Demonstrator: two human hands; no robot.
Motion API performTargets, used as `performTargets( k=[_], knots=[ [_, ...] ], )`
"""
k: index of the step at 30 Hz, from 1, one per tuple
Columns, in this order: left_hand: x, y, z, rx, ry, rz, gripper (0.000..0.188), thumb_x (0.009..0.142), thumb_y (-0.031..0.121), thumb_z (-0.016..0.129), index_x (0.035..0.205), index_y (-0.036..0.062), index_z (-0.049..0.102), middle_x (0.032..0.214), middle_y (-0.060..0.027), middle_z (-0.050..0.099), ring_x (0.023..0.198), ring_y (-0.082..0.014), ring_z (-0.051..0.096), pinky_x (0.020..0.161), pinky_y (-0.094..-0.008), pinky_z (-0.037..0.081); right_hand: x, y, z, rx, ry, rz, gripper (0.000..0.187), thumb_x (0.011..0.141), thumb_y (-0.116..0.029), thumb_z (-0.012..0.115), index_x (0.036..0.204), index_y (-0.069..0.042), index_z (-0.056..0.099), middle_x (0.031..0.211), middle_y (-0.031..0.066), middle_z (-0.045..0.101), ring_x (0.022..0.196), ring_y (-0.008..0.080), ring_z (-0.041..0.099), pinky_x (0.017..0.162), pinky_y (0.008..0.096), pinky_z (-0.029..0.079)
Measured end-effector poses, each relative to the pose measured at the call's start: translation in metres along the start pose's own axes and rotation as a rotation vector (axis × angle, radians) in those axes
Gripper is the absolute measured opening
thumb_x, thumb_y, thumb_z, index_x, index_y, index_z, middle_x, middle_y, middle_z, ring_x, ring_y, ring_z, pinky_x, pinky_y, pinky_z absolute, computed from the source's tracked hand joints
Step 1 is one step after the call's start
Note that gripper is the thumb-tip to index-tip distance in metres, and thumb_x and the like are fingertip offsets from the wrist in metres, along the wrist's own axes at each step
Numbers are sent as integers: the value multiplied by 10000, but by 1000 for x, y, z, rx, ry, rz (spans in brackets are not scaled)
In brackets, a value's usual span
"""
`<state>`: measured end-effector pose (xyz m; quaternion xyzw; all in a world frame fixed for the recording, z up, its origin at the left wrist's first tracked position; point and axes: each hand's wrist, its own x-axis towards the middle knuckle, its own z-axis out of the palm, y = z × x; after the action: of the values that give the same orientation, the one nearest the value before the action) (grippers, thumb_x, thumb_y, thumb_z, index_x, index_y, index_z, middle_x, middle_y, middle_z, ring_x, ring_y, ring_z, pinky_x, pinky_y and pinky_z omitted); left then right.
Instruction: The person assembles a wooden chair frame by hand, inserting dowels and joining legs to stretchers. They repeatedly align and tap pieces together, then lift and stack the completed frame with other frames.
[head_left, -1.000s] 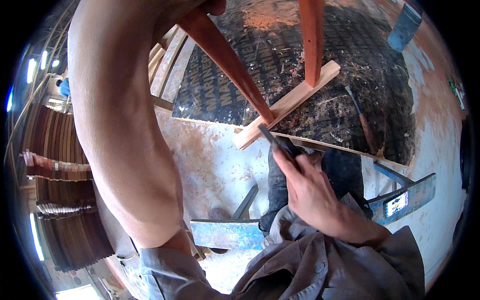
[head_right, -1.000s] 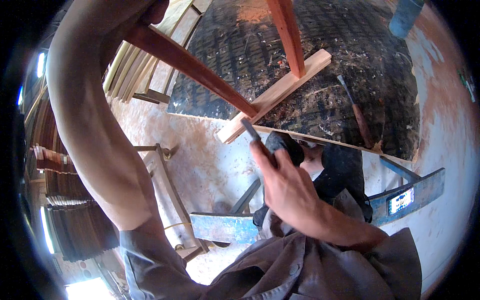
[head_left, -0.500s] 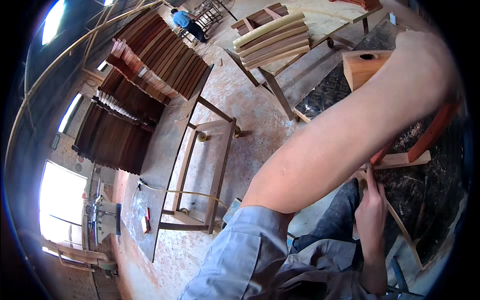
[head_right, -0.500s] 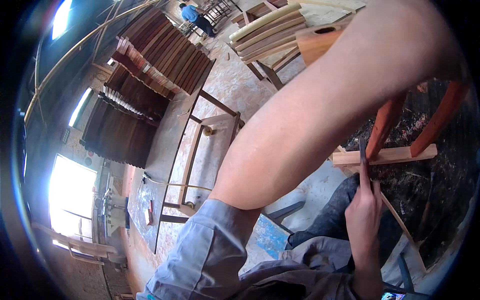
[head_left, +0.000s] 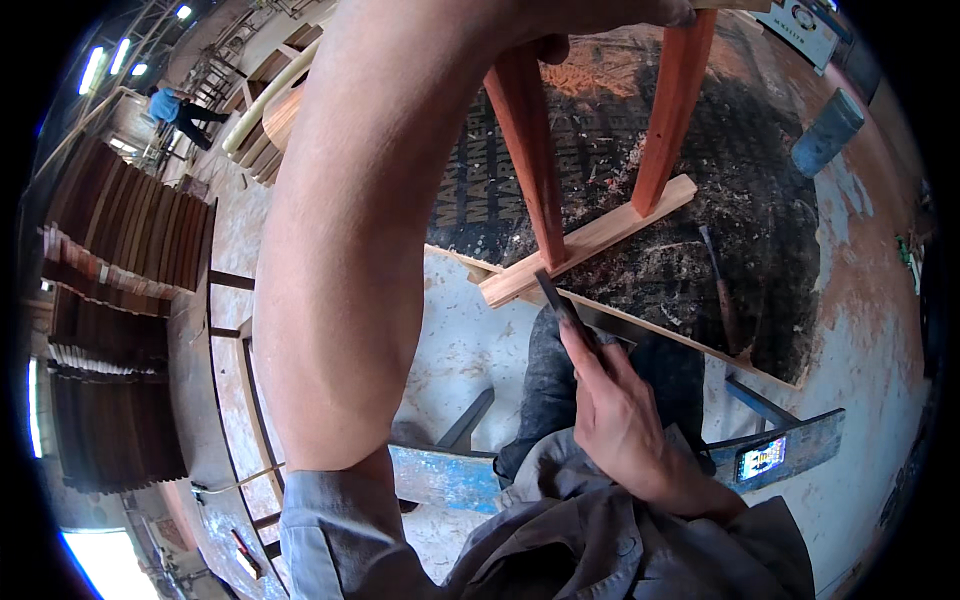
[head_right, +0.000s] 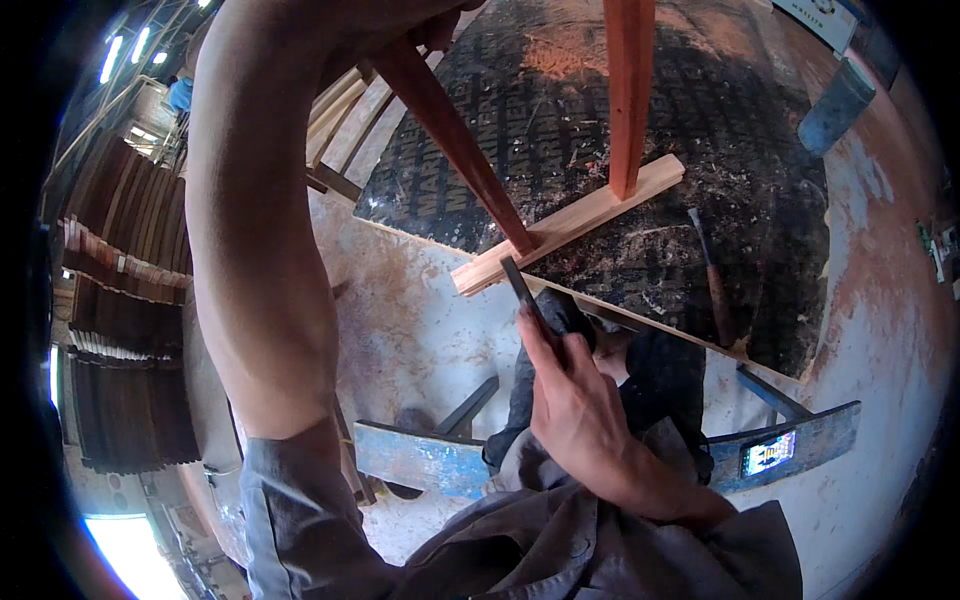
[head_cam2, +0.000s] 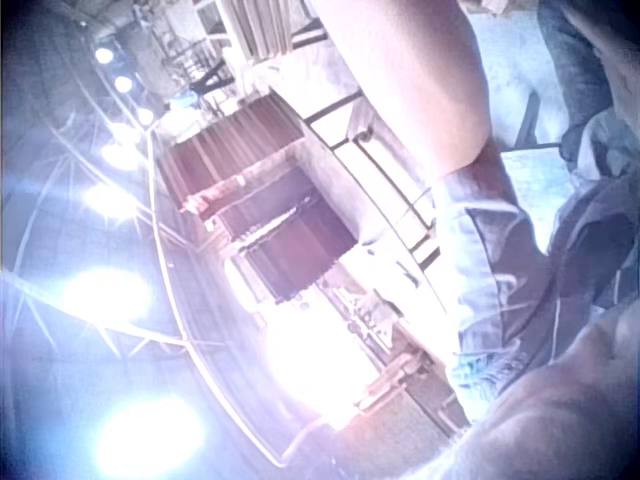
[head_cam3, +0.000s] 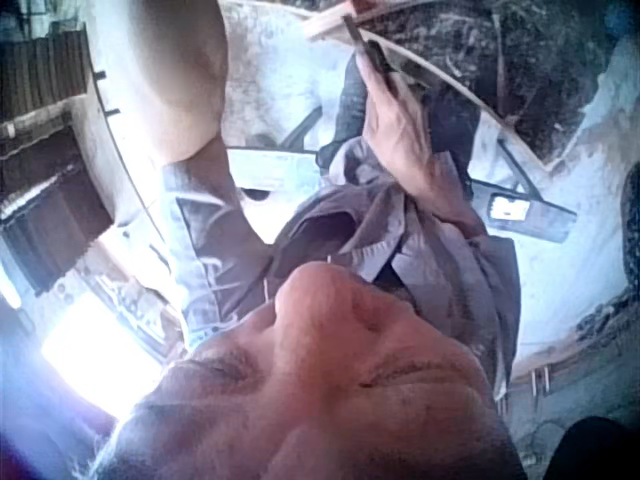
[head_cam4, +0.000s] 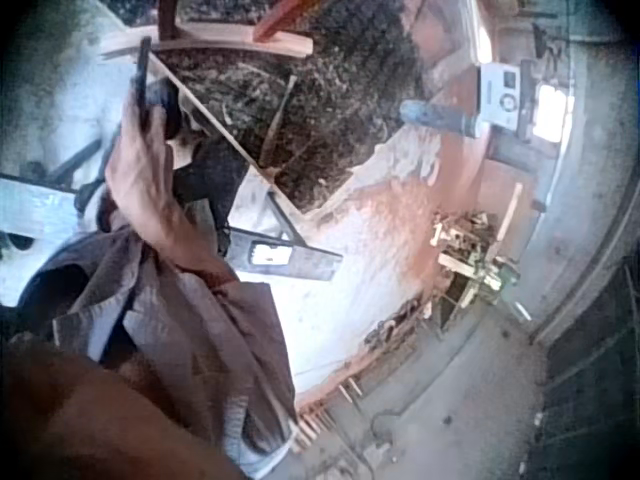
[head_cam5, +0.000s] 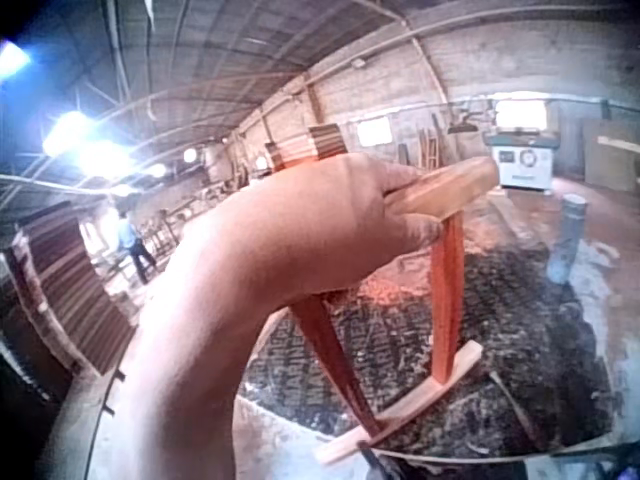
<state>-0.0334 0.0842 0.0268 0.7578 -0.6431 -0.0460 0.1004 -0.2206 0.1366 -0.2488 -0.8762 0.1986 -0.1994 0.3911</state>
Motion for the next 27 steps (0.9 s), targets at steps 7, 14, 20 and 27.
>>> performTargets(
  k=[7, 14, 20, 27],
  knots=[
    [-5, 7, 4, 35, 60, -145, 418, 999, 347, 576, 1335, 117, 672, 733, -127, 690, 673, -228, 698, 671, -415, 573, 34, 1, 17, -109, -11, 46, 714, 865, 71, 577, 1546, -34, 387, 1049, 267, 543, 846, 489, 650, 714, 521, 561],
    [-5, 9, 4, 82, 46, -119, 417, 1015, 353, 560, 1343, 117, 665, 739, -126, 699, 652, -226, 697, 650, -411, 590, 38, -3, 13, -52, -73, 116, 650, 921, 72, 563, 1546, -22, 411, 1089, 265, 570, 940, 460, 657, 766, 500, 548],
    [2, 3, -3, 86, -149, -45, 533, 1048, 355, 567, 1558, 275, 436, 1226, -187, 686, 743, -215, 731, 714, -381, 636, -17, -1, -11, -33, -75, 112, 593, 930, 91, 538, 1504, -53, 492, 1180, 279, 612, 1047, 443, 666, 857, 474, 547],
    [52, -57, 43, 193, 319, 330, 566, 950, 410, 709, 1465, 213, 581, 990, -108, 778, 776, -189, 722, 719, -362, 596, -44, 90, -93, -479, 404, 279, 510, 1006, -17, 541, 1512, -25, 481, 1296, 254, 645, 1105, 455, 654, 925, 479, 537]
  ],
)
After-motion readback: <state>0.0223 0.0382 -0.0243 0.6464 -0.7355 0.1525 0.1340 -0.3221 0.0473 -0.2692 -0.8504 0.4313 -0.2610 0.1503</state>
